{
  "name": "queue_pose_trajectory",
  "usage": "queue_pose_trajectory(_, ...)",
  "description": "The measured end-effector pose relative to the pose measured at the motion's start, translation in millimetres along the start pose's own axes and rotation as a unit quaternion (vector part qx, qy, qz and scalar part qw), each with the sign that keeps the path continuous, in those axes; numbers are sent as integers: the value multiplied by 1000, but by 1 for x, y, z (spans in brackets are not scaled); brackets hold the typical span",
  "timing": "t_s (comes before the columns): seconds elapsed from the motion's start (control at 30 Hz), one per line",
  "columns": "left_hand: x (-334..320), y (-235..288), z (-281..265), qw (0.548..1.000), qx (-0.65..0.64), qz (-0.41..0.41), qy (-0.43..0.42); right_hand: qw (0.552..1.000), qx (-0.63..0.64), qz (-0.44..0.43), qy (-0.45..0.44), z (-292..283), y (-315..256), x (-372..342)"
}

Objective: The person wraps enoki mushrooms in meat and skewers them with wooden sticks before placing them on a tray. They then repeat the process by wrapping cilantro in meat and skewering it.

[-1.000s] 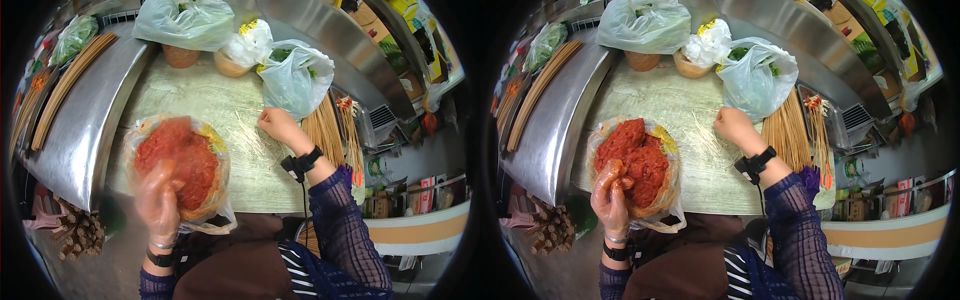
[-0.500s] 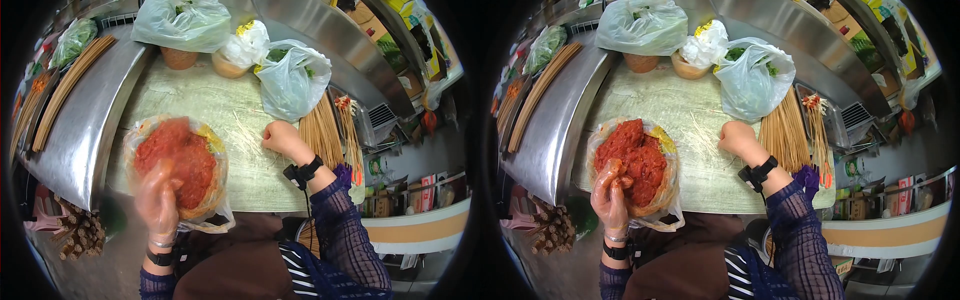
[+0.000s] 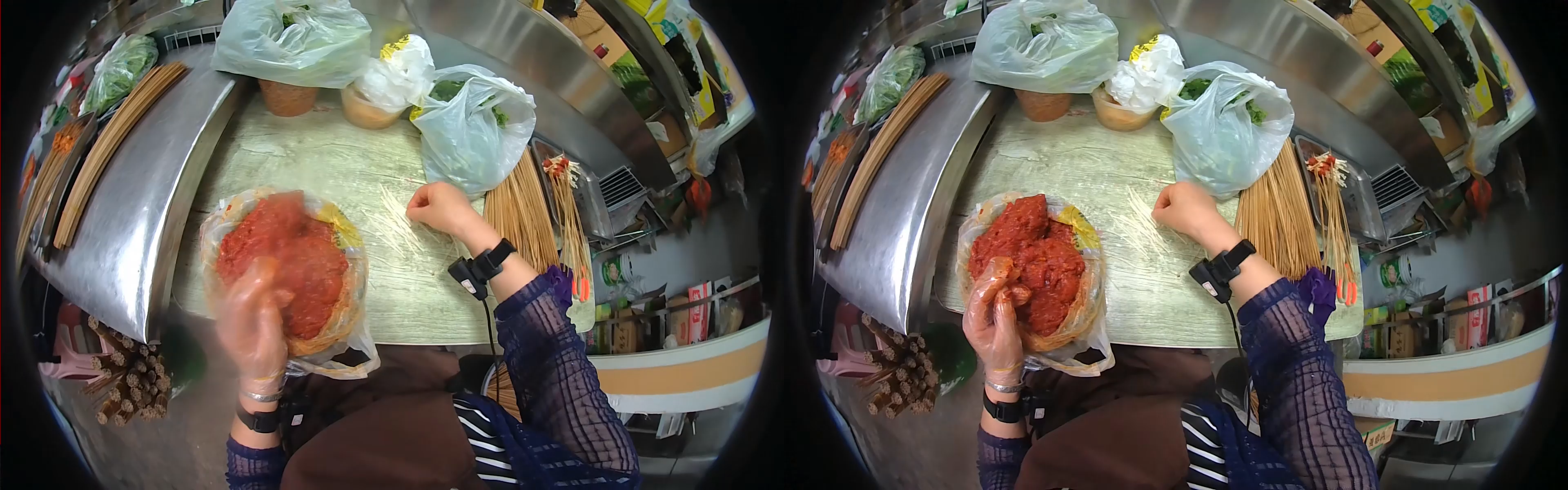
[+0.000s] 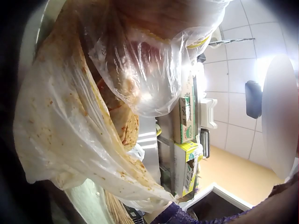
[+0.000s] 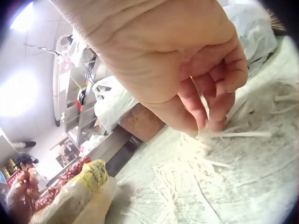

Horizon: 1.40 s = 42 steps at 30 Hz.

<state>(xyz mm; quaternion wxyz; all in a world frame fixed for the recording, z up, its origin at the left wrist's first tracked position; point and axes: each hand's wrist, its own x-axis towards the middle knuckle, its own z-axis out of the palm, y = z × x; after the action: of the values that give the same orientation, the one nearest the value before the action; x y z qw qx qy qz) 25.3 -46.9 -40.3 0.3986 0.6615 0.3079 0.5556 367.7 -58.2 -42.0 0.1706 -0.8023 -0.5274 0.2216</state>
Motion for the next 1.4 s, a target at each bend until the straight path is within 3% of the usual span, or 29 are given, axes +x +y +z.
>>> queue_pose_trajectory(0.1, 1, 0, -3, 1000, 8, -3, -9, 997, 44, -14, 58, 4, -4, 0)
queue_pose_trajectory(0.3, 1, 1, -2, 1000, 13, 3, -13, 986, -135, -32, 90, 7, -26, -4)
queue_pose_trajectory(0.5, 3, 1, -3, 999, 35, 21, -12, 973, -232, -20, -2, 6, -46, 21)
queue_pose_trajectory(0.7, 3, 3, -3, 999, 30, 14, -10, 954, -296, -35, -7, 17, -48, 44)
queue_pose_trajectory(0.8, 5, 3, -5, 999, 35, 33, -19, 946, -317, -6, -68, 18, -57, 51)
queue_pose_trajectory(0.9, 5, 2, -4, 999, 19, 39, -14, 946, -317, -42, -52, 19, -51, 48)
queue_pose_trajectory(1.03, 6, 4, -7, 999, 14, 43, -23, 987, -138, -68, -39, -10, -29, 36)
queue_pose_trajectory(1.13, 5, 6, -6, 999, 10, 24, -30, 987, 150, -16, -63, -40, -11, 19)
queue_pose_trajectory(1.2, 1, 6, -4, 999, -38, -27, -22, 970, 236, -2, -63, -59, -13, 2)
queue_pose_trajectory(1.4, -1, 5, -3, 999, -17, -26, -20, 935, 346, 28, -77, -87, -14, -31)
